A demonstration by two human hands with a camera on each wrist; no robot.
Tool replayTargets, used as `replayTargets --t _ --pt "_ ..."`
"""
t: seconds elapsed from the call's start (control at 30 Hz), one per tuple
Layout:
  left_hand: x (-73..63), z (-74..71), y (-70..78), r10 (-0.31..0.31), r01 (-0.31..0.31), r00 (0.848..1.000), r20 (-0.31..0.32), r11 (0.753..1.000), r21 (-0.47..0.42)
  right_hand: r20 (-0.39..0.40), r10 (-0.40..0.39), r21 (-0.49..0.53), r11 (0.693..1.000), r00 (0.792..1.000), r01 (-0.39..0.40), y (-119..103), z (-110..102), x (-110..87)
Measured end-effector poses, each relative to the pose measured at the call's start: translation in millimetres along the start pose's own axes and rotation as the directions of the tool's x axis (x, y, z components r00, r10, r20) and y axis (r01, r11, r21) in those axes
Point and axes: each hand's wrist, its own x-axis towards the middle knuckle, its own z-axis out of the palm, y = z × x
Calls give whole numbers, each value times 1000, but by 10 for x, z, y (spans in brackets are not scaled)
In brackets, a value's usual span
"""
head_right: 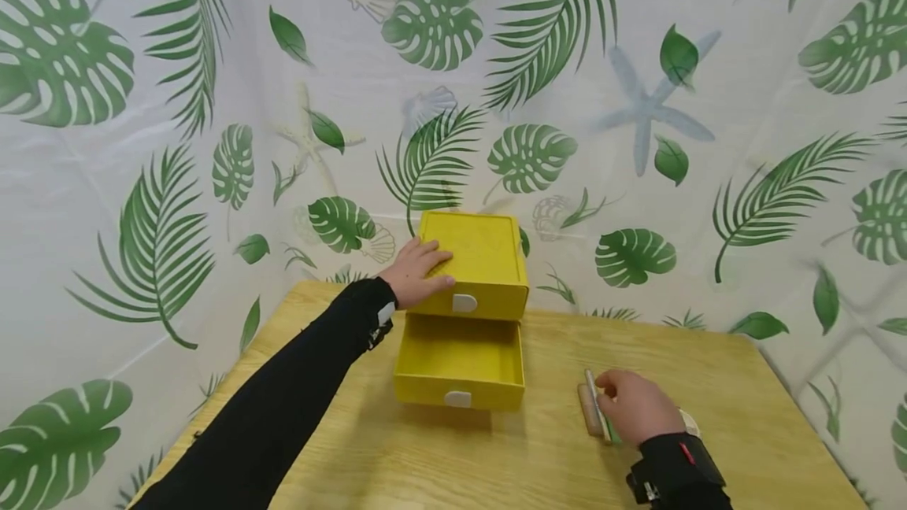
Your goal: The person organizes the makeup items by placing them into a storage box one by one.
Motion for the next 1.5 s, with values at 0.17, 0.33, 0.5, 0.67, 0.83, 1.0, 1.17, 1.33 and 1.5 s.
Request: replayTargets --t 0.17,0.33,0.5,0.67,0.83,1.0,1.17,1.33,1.5 --pt "29 -20 -7 -2 2 1000 -4 1000 5 27 11 1 1000 1000 -12 48 172 93" --pt "23 -23 -15 4 -4 1000 -7 1000 -6 -17 20 -43 999 1000 -20 71 342 215" --pt "6 5 -4 20 -20 1000 -11 1000 -16 -16 -11 -86 996 1000 9 69 445 298" --pt "9 18 -6 25 -25 1000 -3 999 -24 15 -30 -164 986 999 32 12 496 367" --pt "9 10 -9 20 -20 1000 -5 1000 -17 12 4 -200 980 1000 -1 -48 513 396" --pt "-5 -5 -24 29 -29 1000 -7 999 -19 -6 37 -212 977 999 -37 -93 523 419" --pt "-11 4 -16 30 -30 1000 -9 1000 -9 -8 25 -191 981 1000 -26 -106 602 415" --pt "-11 23 -17 34 -34 999 2 999 -8 -31 51 -169 984 998 -56 -41 651 405" --pt "-1 20 -17 14 -14 1000 -2 1000 -2 -63 96 -163 981 993 -105 44 609 404"
